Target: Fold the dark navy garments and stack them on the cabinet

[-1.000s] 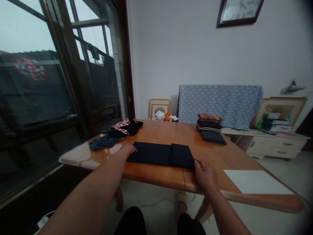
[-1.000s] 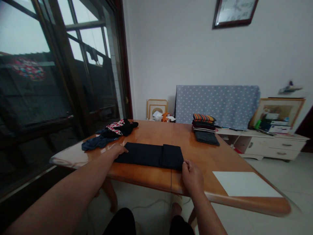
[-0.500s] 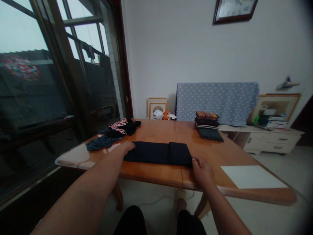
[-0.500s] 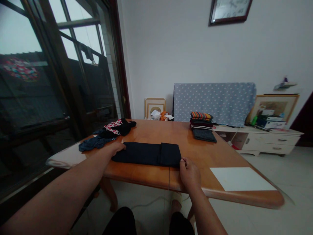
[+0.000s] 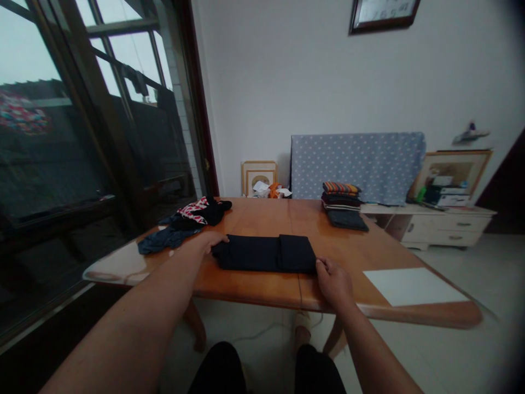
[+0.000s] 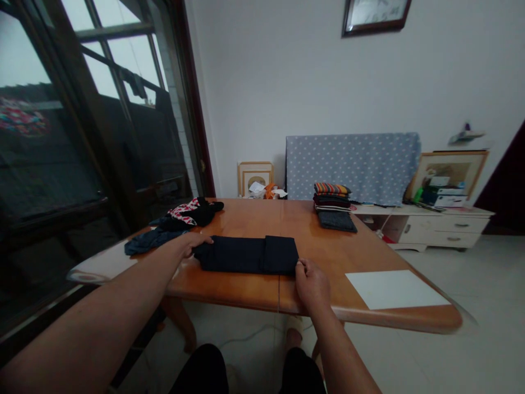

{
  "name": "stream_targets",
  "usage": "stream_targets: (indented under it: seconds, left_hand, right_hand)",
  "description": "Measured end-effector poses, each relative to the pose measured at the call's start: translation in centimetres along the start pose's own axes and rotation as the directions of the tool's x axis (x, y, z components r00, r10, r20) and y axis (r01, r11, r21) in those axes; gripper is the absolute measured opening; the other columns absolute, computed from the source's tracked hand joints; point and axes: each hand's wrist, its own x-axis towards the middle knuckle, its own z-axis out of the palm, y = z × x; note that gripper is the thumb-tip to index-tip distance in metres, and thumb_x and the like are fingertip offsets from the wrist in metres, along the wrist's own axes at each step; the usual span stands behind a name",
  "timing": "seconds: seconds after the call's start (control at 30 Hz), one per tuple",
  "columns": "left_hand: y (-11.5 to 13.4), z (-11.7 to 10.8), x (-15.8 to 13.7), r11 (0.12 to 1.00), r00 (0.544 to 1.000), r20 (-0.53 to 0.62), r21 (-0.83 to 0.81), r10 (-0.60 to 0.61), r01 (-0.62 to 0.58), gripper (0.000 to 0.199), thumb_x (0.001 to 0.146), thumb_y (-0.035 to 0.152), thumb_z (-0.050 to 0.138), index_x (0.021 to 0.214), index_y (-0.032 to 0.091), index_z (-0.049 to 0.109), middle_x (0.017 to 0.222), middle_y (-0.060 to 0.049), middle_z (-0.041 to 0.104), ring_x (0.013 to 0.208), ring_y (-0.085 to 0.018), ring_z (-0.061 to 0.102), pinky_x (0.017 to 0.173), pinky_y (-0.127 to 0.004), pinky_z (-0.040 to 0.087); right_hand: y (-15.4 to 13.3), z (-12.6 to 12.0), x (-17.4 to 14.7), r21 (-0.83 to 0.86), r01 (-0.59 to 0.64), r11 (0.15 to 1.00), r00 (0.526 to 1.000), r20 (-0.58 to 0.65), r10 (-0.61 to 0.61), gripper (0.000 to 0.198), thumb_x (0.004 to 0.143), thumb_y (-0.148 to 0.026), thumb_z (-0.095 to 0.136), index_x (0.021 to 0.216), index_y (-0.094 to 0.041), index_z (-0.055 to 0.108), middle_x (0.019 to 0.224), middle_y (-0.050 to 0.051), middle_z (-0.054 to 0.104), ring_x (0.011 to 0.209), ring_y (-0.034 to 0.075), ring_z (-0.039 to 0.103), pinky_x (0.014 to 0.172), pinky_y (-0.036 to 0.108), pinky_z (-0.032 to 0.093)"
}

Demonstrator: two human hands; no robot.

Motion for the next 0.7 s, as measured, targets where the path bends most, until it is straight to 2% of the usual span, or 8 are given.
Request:
stream_targets:
  seconds: [0.17,0.3,0.5,0.7]
  left_hand:
    - [3.6,2.5,0.1,0.999,0.999,0.018,-0.015,0.045,-0.045,0.015,0.073,0.024,0.069,0.081,0.017,0.058,0.062,0.002,0.056,0.052,-0.013,0.051,0.045,-0.022,0.033]
    - [5.9,5.4,-1.0,0.986,0.982,0.086,-0.016,0.167,-0.166,0.010,0.072,0.018,0.068,0.077,0.017,0.060,0.064,0.002,0.056,0.053,-0.011,0.049,0.046,-0.022,0.033]
    - [6.3,9.0,-3.0,0.969,0.958,0.159,0.025,0.240,-0.247,0.009,0.073,0.019,0.068,0.075,0.016,0.060,0.060,0.002,0.054,0.049,-0.011,0.047,0.046,-0.023,0.033]
    - [6.8,9.5,-2.9,0.952,0.947,0.161,0.090,0.277,-0.293,0.009,0.073,0.020,0.069,0.079,0.015,0.064,0.066,-0.002,0.060,0.057,-0.013,0.054,0.051,-0.023,0.034]
  right_hand:
    - [-0.3,-0.2,-0.1,-0.014,-0.010,1.000,1.000,0.001,0.010,0.038,0.095,-0.041,0.042,0.109,-0.022,0.072,0.108,0.006,0.075,0.102,0.024,0.067,0.087,0.032,0.046]
    - [-0.6,-0.4,-0.1,-0.036,-0.013,0.999,1.000,0.007,0.013,0.037,0.095,-0.040,0.042,0.106,-0.022,0.072,0.108,0.006,0.075,0.100,0.024,0.067,0.084,0.032,0.045]
    - [-0.6,-0.4,-0.1,-0.010,0.012,1.000,1.000,-0.002,-0.012,0.036,0.095,-0.037,0.042,0.106,-0.020,0.072,0.109,0.008,0.074,0.101,0.023,0.067,0.086,0.031,0.045]
    - [-0.6,-0.4,-0.1,-0.012,0.014,1.000,1.000,-0.003,-0.014,0.036,0.095,-0.037,0.043,0.106,-0.022,0.073,0.105,0.006,0.075,0.098,0.023,0.068,0.084,0.031,0.045]
